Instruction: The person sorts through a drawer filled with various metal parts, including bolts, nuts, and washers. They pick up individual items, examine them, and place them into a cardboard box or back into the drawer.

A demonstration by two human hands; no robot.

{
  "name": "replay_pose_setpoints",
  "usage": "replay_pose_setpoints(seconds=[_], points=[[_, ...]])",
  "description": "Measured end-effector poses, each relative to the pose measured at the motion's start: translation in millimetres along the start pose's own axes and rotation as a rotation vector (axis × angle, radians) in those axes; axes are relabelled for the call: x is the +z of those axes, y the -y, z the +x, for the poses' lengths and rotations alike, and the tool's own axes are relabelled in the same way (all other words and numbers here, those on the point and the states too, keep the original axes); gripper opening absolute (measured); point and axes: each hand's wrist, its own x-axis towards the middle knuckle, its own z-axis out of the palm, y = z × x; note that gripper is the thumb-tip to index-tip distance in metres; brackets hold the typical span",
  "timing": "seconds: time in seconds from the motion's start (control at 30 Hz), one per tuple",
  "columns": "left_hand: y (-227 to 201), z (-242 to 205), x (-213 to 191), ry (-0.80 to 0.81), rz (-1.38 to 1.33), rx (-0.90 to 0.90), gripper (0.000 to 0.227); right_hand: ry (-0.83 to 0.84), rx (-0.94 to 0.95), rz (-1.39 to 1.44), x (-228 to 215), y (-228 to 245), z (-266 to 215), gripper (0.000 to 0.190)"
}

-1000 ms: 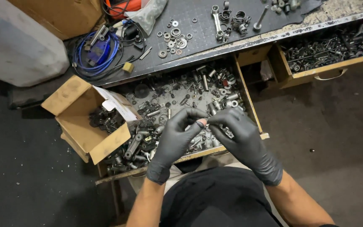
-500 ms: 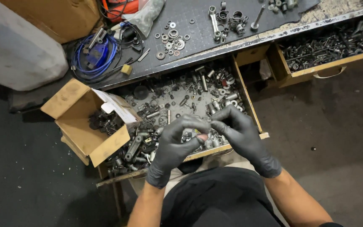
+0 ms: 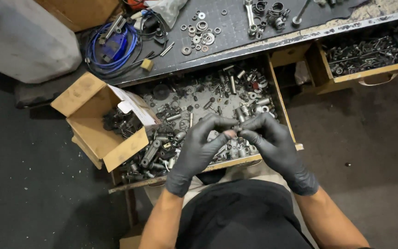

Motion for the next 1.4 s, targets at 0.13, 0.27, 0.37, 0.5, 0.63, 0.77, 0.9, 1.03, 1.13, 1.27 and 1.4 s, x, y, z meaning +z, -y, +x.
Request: replay_pose_setpoints(seconds=[0.13,0.27,0.37,0.5,0.63,0.77,0.9,1.03,1.13,1.27,1.4], points=[[9.6,-2.1,0.5,0.041,-0.024,0.046,0.027,0.019,0.021,0.040,2.1,-1.3,-2.0,0.009],[0.5,-1.9,2.4,-0.026,0.014,-0.055,0.024,0.011,0.010,0.034,4.6,7.7,1.2,0.009],[2.6,0.8,3.1,0.047,0.057,-0.020,0.015,0.013,0.003,0.048,-0.3,2.0,1.6,0.009],[2.4,4.3,10.7,0.063,0.051,-0.019,0.019,0.031,0.036,0.082,-5.2,-6.6,0.2,0.009],[-10.4,18.2,27.2,0.050,0.137,-0.129,0.027,0.032,-0.020,-0.130,-9.2,-14.9,-3.5,0.008],[-11.7,27.4,39.8,0.029,0.190,-0.203,0.031,0.037,-0.142,-0.312,-5.6,-8.4,-5.1,0.012],[3.5,26.2,56.9,0.042,0.238,-0.261,0.034,-0.041,-0.135,-0.416,-15.2,-10.7,-0.5,0.012],[0.1,30.4,63.4,0.073,0.205,-0.343,0.032,-0.131,-0.095,-0.415,-30.6,-8.8,6.9,0.006],[13.9,33.5,65.8,0.093,0.168,-0.349,0.034,-0.135,-0.241,-0.455,-28.5,-1.4,11.1,0.007],[25.0,39.3,72.3,0.087,0.174,-0.331,0.034,-0.149,-0.485,-0.737,-28.2,-28.0,3.1,0.013],[18.9,43.4,79.0,0.012,0.073,-0.410,0.026,0.044,-0.549,-0.845,-40.1,-24.0,-1.4,0.022]])
